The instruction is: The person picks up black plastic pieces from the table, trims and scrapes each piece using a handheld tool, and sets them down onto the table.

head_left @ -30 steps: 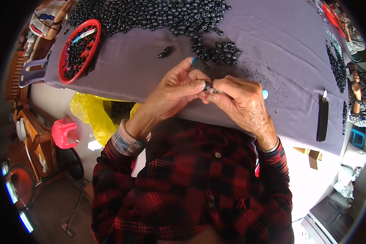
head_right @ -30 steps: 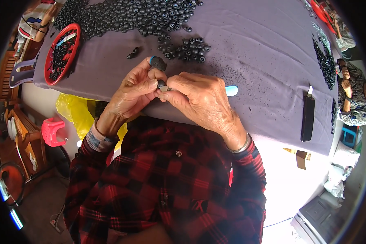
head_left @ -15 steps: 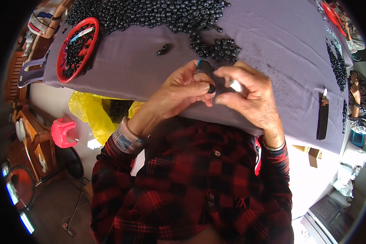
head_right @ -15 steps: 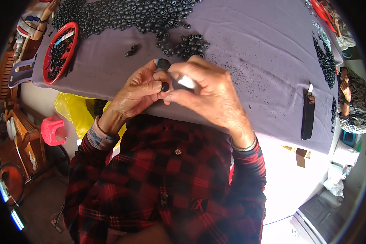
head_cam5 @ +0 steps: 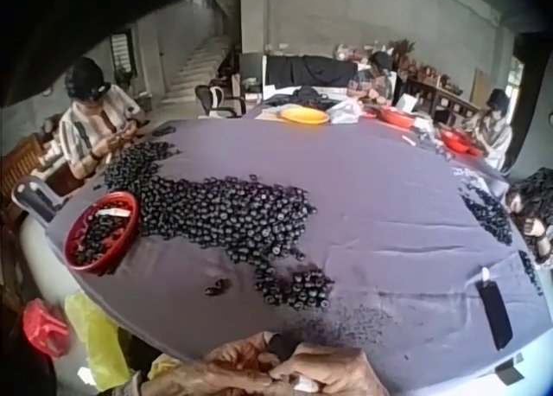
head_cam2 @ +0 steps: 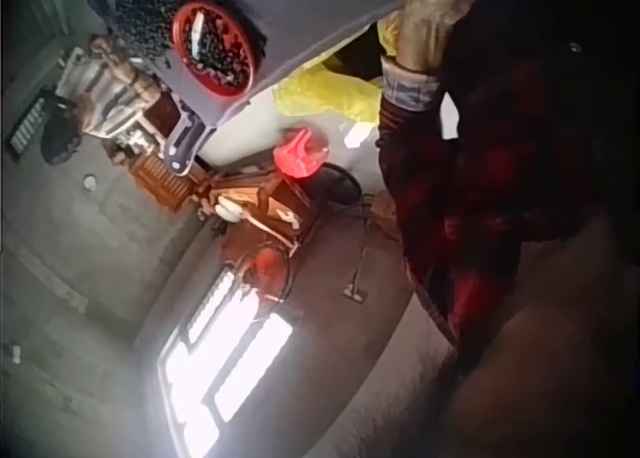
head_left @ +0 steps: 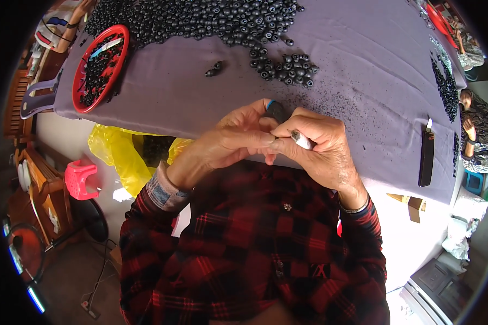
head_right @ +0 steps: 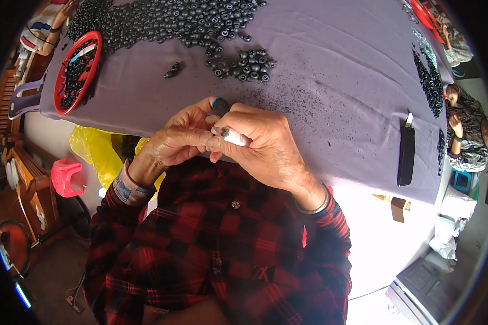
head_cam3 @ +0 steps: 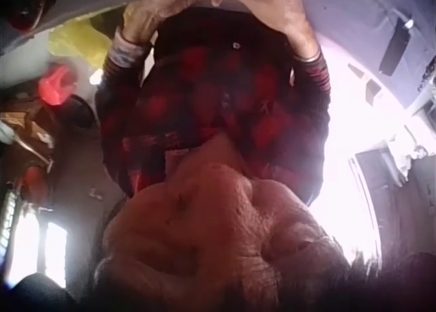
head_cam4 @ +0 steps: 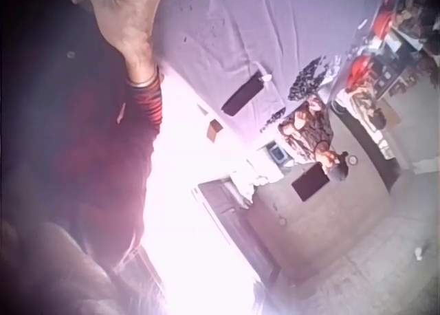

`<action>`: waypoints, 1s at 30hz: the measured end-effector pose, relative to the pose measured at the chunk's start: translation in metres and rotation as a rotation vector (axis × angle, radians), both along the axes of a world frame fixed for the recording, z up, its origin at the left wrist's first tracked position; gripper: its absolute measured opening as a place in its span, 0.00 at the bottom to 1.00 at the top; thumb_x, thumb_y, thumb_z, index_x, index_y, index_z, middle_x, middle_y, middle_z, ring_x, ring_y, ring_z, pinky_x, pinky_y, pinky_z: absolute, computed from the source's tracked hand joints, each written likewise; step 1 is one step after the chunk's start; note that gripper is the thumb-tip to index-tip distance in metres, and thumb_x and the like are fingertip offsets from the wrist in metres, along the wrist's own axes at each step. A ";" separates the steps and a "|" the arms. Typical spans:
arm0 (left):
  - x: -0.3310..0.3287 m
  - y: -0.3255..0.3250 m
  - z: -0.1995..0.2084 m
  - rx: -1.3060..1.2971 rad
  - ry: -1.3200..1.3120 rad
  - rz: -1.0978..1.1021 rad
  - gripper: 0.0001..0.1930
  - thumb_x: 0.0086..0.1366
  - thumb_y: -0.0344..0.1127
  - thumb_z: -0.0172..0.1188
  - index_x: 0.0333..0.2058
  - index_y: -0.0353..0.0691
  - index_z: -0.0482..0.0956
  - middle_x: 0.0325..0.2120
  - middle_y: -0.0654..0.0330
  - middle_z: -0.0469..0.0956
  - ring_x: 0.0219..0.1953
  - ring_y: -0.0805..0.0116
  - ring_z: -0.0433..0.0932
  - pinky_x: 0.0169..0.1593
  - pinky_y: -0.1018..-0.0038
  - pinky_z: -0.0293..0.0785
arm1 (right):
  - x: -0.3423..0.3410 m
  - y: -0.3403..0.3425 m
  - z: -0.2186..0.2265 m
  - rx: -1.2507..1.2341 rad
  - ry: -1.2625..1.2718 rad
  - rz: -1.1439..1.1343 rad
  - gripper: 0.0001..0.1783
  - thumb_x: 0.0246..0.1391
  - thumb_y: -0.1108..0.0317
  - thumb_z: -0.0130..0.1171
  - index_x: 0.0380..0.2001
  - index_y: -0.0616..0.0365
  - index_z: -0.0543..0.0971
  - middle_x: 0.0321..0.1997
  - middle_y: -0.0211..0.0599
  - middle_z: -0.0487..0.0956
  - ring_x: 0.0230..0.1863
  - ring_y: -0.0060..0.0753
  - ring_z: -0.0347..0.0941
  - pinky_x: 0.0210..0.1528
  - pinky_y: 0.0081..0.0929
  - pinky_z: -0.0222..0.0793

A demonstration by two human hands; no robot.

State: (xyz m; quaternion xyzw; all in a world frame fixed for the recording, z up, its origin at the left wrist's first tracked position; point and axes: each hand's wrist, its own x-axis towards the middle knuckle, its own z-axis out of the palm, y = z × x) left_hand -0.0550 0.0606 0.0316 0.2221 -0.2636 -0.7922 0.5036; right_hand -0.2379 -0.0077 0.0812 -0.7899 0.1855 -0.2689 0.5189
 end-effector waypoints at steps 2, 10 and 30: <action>0.002 -0.001 0.002 0.018 -0.087 -0.044 0.23 0.57 0.26 0.61 0.51 0.39 0.64 0.37 0.57 0.74 0.35 0.70 0.76 0.35 0.73 0.77 | 0.000 0.001 -0.002 0.049 -0.008 0.002 0.04 0.52 0.77 0.64 0.27 0.63 0.77 0.25 0.33 0.76 0.27 0.26 0.81 0.32 0.22 0.77; 0.005 0.001 0.005 0.092 -0.129 0.113 0.22 0.57 0.23 0.61 0.50 0.38 0.64 0.37 0.54 0.75 0.31 0.67 0.77 0.35 0.72 0.77 | -0.001 -0.013 -0.003 -0.254 0.148 -0.271 0.03 0.51 0.73 0.63 0.28 0.61 0.79 0.24 0.35 0.77 0.24 0.26 0.73 0.30 0.24 0.68; 0.041 -0.009 -0.002 -0.234 -1.218 0.916 0.14 0.58 0.31 0.66 0.39 0.34 0.74 0.25 0.64 0.76 0.25 0.79 0.70 0.29 0.80 0.68 | 0.004 -0.036 -0.014 -0.457 0.138 -0.372 0.12 0.39 0.73 0.71 0.29 0.60 0.80 0.25 0.33 0.75 0.22 0.27 0.70 0.25 0.24 0.66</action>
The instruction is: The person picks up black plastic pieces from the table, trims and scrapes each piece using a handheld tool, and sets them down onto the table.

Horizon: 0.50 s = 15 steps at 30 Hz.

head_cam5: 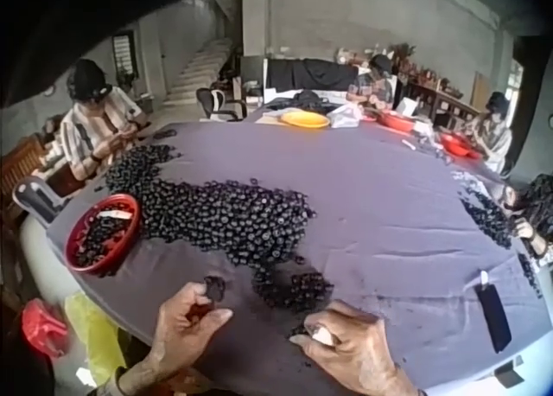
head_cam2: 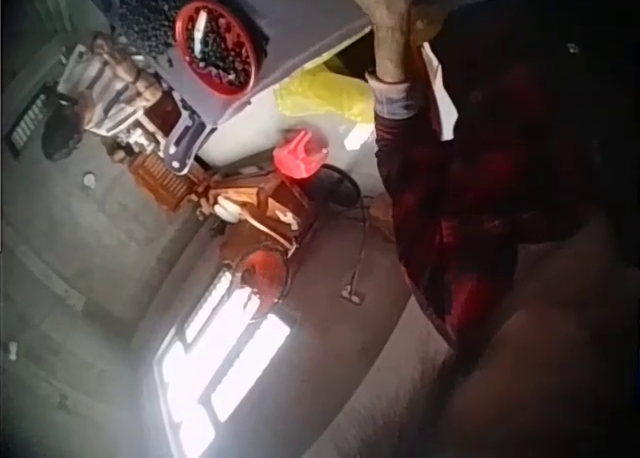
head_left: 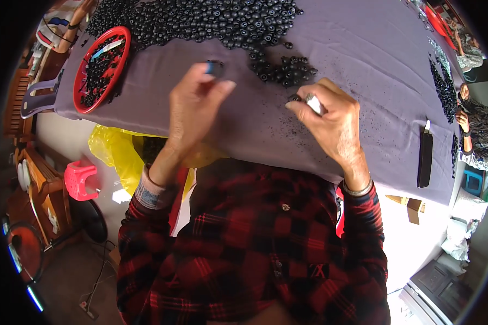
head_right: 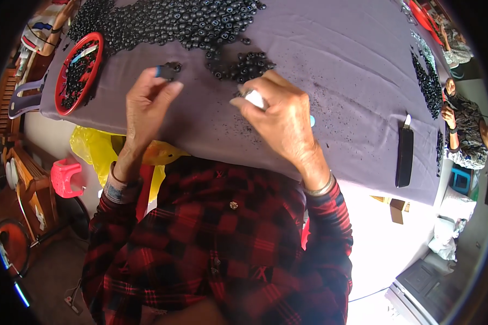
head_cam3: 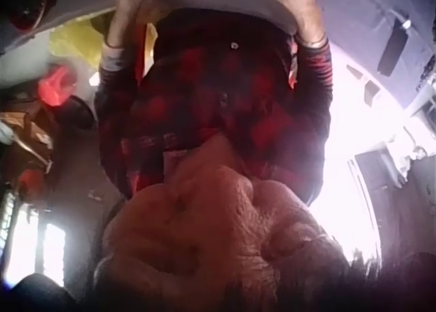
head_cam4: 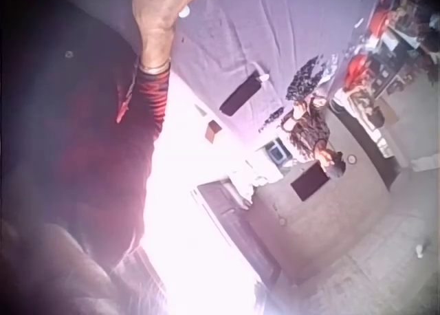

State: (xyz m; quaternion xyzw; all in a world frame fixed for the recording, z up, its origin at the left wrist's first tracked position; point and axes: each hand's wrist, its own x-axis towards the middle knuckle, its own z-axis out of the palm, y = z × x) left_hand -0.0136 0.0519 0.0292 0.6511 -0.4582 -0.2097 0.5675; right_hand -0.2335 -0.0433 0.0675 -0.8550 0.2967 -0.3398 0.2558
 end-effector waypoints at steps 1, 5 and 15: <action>-0.010 0.002 0.011 0.072 0.083 -0.148 0.12 0.60 0.31 0.65 0.40 0.36 0.73 0.27 0.67 0.77 0.27 0.81 0.71 0.31 0.82 0.68 | 0.002 0.005 0.001 0.001 0.000 0.003 0.12 0.39 0.73 0.71 0.29 0.60 0.80 0.25 0.33 0.75 0.22 0.27 0.70 0.25 0.24 0.66; -0.046 -0.002 0.023 0.079 0.758 -0.541 0.10 0.62 0.29 0.62 0.40 0.39 0.72 0.30 0.65 0.77 0.31 0.79 0.73 0.34 0.80 0.70 | 0.006 0.020 0.006 -0.057 -0.050 0.070 0.13 0.37 0.75 0.73 0.28 0.59 0.79 0.24 0.30 0.74 0.23 0.26 0.71 0.24 0.23 0.66; -0.041 0.002 0.014 0.192 1.002 -0.671 0.16 0.62 0.28 0.61 0.48 0.41 0.69 0.30 0.67 0.74 0.33 0.77 0.74 0.38 0.77 0.72 | 0.002 0.022 0.003 0.187 -0.159 0.283 0.13 0.38 0.76 0.71 0.31 0.57 0.80 0.29 0.31 0.75 0.28 0.31 0.76 0.29 0.26 0.73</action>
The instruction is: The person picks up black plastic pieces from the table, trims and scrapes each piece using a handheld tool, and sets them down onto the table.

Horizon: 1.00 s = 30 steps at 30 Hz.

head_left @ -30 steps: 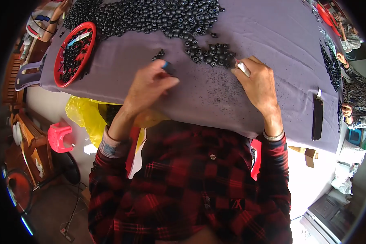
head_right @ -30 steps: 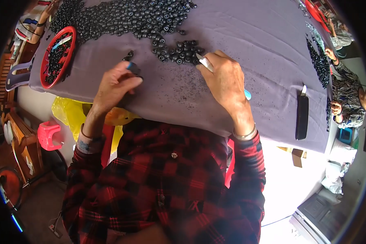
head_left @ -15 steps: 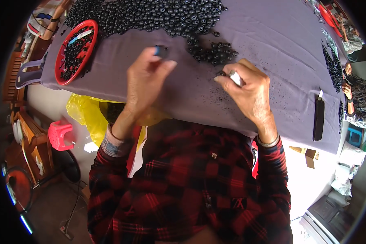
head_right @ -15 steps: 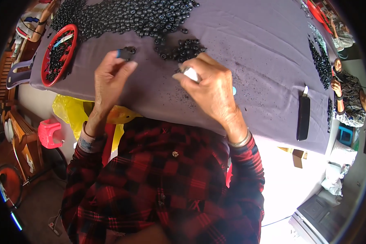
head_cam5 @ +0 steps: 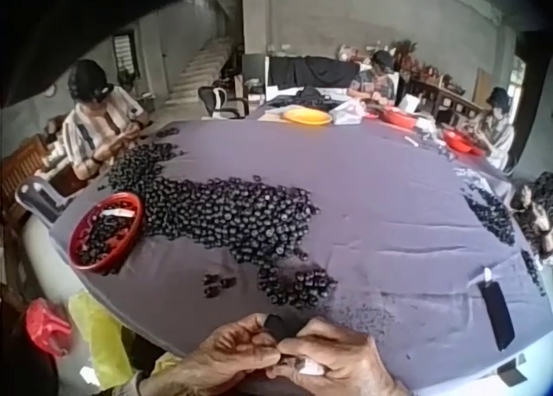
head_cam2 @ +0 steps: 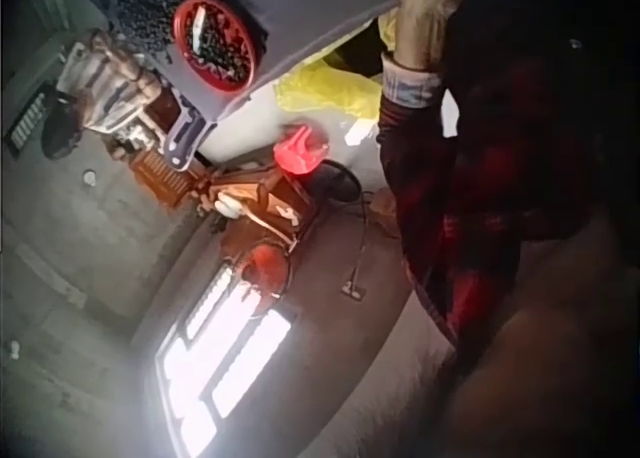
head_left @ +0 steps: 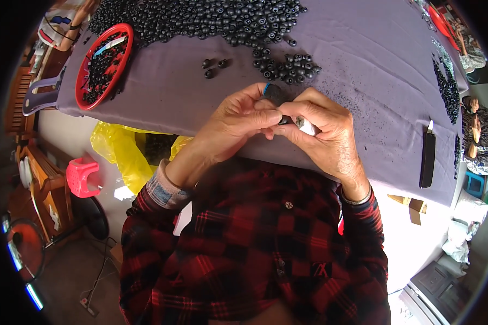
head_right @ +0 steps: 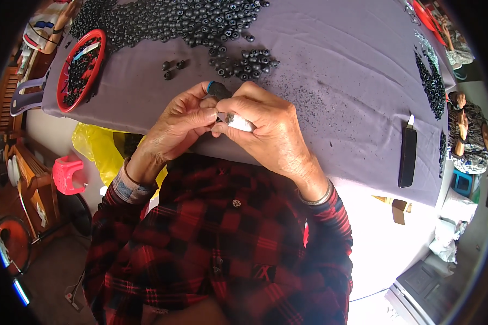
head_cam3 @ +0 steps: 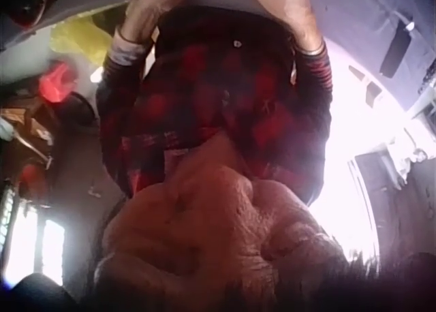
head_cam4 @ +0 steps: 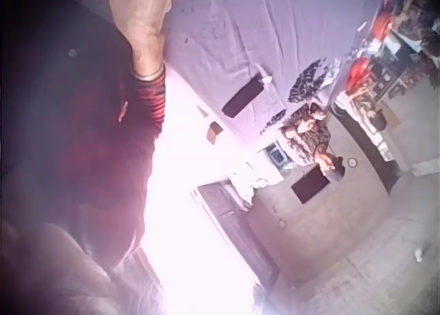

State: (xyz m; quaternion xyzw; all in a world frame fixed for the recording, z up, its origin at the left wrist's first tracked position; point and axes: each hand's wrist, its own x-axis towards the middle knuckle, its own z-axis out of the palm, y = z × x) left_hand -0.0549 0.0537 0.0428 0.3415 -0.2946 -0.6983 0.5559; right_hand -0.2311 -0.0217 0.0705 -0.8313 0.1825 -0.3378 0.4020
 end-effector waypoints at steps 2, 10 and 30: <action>-0.002 0.000 0.001 0.016 0.018 0.007 0.16 0.62 0.28 0.61 0.47 0.41 0.69 0.30 0.67 0.74 0.33 0.77 0.74 0.38 0.77 0.72 | 0.001 0.002 -0.001 0.003 0.001 -0.078 0.13 0.38 0.77 0.71 0.30 0.57 0.80 0.28 0.30 0.75 0.27 0.30 0.76 0.29 0.26 0.72; -0.004 0.000 -0.003 0.046 0.052 -0.024 0.16 0.61 0.29 0.60 0.47 0.38 0.69 0.30 0.66 0.74 0.32 0.76 0.74 0.38 0.79 0.71 | 0.002 0.000 0.000 0.048 0.035 -0.026 0.11 0.39 0.79 0.70 0.28 0.60 0.79 0.26 0.28 0.75 0.27 0.20 0.73 0.29 0.19 0.69; 0.000 -0.001 -0.004 -0.030 0.259 0.029 0.13 0.63 0.32 0.58 0.45 0.39 0.68 0.34 0.63 0.74 0.38 0.74 0.74 0.43 0.76 0.72 | -0.002 0.005 0.003 -0.273 0.206 -0.060 0.10 0.47 0.71 0.65 0.34 0.56 0.77 0.26 0.32 0.75 0.23 0.38 0.74 0.23 0.31 0.70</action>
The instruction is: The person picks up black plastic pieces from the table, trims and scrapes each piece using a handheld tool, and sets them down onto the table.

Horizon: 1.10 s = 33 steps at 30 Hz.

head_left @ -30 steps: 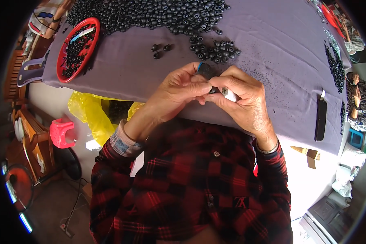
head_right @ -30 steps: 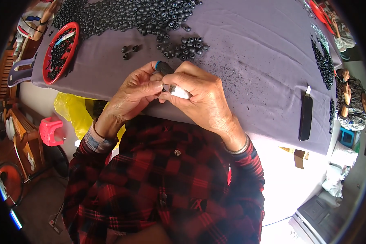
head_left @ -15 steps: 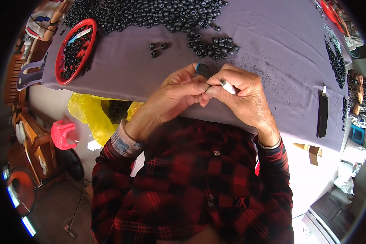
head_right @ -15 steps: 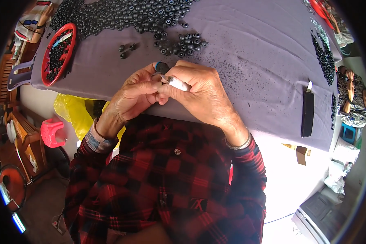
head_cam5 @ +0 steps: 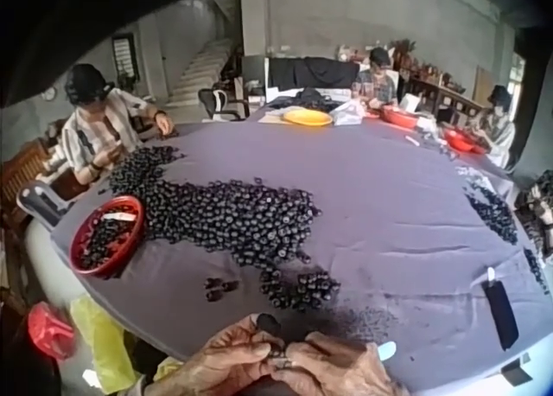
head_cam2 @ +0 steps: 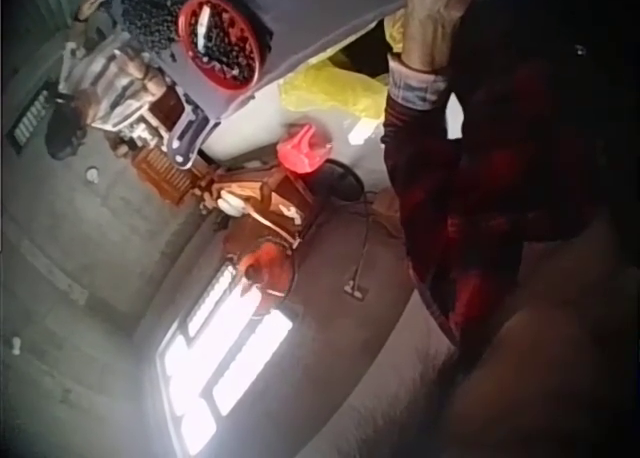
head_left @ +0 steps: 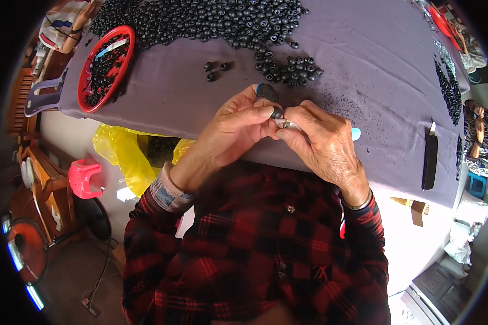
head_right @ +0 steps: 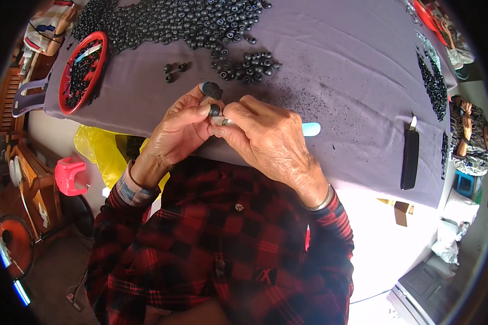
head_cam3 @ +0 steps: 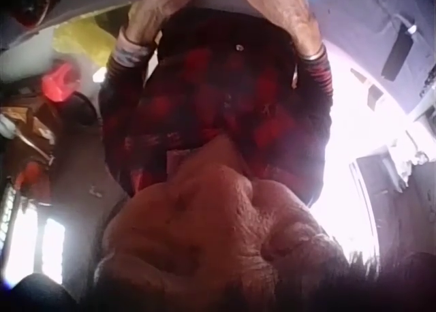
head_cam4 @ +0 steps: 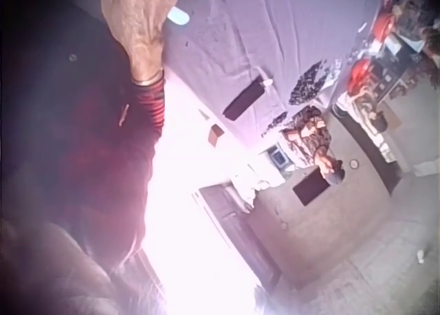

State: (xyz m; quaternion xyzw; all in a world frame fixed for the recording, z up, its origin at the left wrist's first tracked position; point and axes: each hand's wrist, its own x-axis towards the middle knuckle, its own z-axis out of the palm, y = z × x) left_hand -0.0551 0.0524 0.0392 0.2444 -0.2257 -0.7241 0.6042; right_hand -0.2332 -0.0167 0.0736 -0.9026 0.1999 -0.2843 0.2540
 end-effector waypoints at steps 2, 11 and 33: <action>0.000 0.000 -0.002 0.001 0.003 0.002 0.13 0.63 0.32 0.58 0.45 0.39 0.67 0.34 0.63 0.74 0.38 0.74 0.74 0.43 0.76 0.72 | 0.002 0.001 -0.001 -0.005 -0.014 -0.044 0.10 0.48 0.62 0.66 0.27 0.53 0.76 0.26 0.29 0.74 0.25 0.38 0.74 0.23 0.34 0.70; 0.003 -0.001 -0.007 -0.004 0.045 -0.051 0.13 0.64 0.31 0.58 0.46 0.38 0.67 0.34 0.60 0.75 0.36 0.71 0.76 0.42 0.73 0.73 | 0.000 -0.002 -0.006 0.125 -0.051 0.022 0.07 0.50 0.71 0.65 0.33 0.58 0.78 0.27 0.33 0.77 0.24 0.35 0.76 0.26 0.27 0.71; -0.005 0.005 -0.015 0.027 -0.032 -0.107 0.16 0.64 0.28 0.56 0.49 0.40 0.64 0.35 0.58 0.75 0.37 0.69 0.78 0.41 0.71 0.77 | 0.001 0.005 -0.001 0.282 -0.104 0.037 0.11 0.43 0.74 0.69 0.31 0.59 0.78 0.26 0.32 0.76 0.27 0.28 0.74 0.29 0.25 0.69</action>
